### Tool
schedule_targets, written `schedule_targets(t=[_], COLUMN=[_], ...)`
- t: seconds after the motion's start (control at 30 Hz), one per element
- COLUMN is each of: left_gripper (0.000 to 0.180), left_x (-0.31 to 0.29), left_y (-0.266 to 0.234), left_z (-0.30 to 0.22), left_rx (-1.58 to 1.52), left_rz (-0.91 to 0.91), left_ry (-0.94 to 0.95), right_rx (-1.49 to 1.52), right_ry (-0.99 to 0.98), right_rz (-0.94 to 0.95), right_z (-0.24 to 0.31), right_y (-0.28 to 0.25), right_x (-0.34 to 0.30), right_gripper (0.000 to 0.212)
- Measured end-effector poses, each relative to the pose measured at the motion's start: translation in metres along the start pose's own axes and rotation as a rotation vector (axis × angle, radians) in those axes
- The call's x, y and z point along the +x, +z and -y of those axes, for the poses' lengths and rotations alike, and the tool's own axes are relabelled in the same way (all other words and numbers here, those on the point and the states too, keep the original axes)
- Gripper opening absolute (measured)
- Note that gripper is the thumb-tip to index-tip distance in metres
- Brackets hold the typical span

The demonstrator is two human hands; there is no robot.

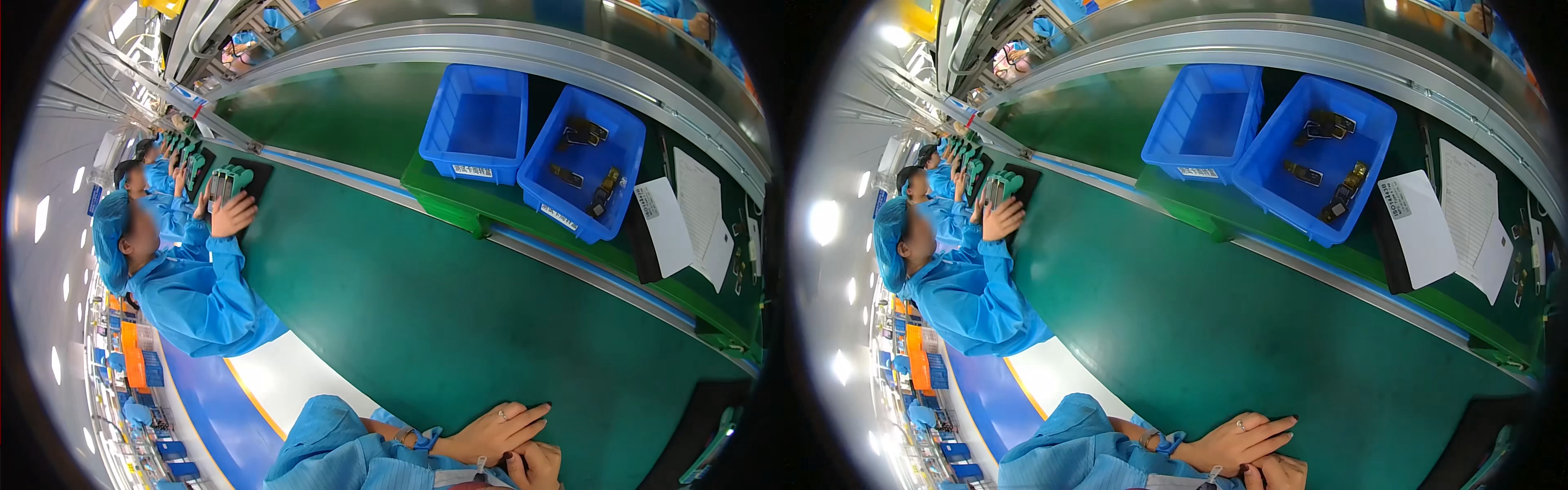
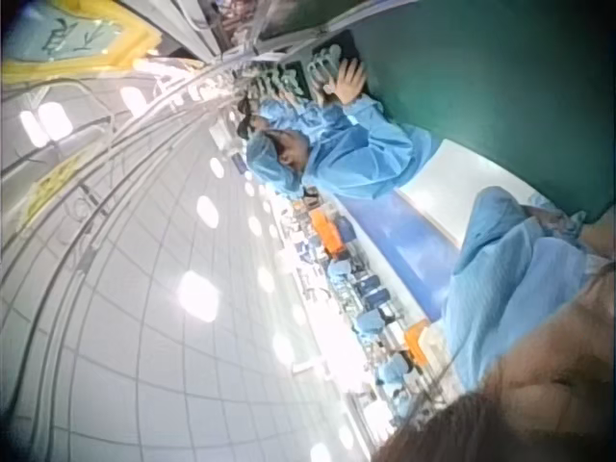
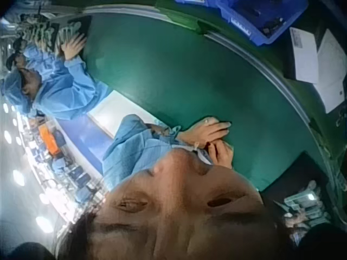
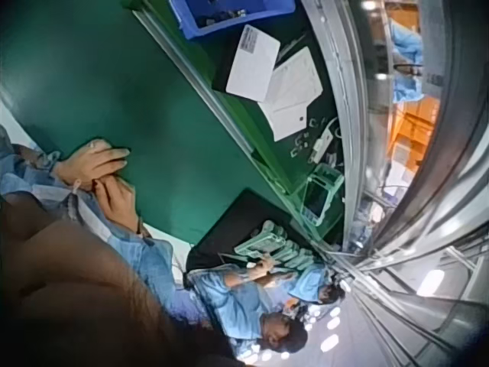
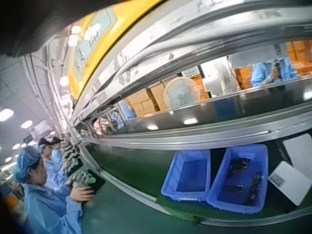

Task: The person tests handheld payment terminals along an assembly line by tapping their touchscreens and pressing their keypads, then passes the devices down the workbench to the next station.

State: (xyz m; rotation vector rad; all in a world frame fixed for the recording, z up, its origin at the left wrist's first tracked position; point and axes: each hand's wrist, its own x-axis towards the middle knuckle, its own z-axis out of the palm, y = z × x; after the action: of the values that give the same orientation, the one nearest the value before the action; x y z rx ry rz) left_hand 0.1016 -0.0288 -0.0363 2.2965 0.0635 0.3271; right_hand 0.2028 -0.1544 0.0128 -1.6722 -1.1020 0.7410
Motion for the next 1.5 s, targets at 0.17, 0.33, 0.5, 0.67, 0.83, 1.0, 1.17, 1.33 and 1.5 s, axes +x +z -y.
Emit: schedule_targets(t=[0.17, 0.33, 0.5, 0.67, 0.83, 1.0, 1.17, 1.33, 1.5], left_gripper=[0.047, 0.045, 0.046, 0.044, 0.044, 0.047, 0.049, 0.032, 0.042], left_x=[0.001, 0.0, 0.002, 0.003, 0.001, -0.002, -0.006, -0.023, -0.087], left_y=[0.0, 0.001, -0.002, -0.004, -0.005, -0.007, -0.005, -0.063, -0.153], left_z=[0.0, 0.0, -0.001, -0.002, -0.003, -0.003, 0.002, 0.03, 0.087], left_rx=[-0.022, -0.014, -0.004, -0.006, 0.033, -0.046, -0.067, 0.292, 0.84], left_rz=[0.007, -0.006, 0.0, -0.009, 0.015, -0.007, -0.064, -0.196, -0.6], left_ry=[0.001, -0.008, 0.009, 0.014, 0.023, -0.006, 0.044, 0.084, -0.522], right_rx=[0.01, 0.032, 0.046, 0.042, -0.031, -0.081, 0.031, 0.021, 0.059], right_ry=[0.03, 0.04, 0.053, 0.056, 0.011, 0.016, 0.073, 0.159, 0.154], right_rz=[0.022, 0.019, 0.01, 0.0, -0.042, -0.065, -0.117, -0.158, -0.211], right_z=[-0.001, -0.002, 0.004, 0.011, 0.008, -0.009, -0.012, -0.013, -0.021], right_y=[-0.002, 0.0, -0.001, -0.003, 0.004, 0.015, 0.024, 0.034, 0.034], right_x=[0.0, -0.001, 0.002, 0.005, 0.002, -0.008, -0.011, -0.011, -0.012], right_gripper=[0.017, 0.016, 0.017, 0.016, 0.013, 0.022, 0.013, 0.007, 0.01])
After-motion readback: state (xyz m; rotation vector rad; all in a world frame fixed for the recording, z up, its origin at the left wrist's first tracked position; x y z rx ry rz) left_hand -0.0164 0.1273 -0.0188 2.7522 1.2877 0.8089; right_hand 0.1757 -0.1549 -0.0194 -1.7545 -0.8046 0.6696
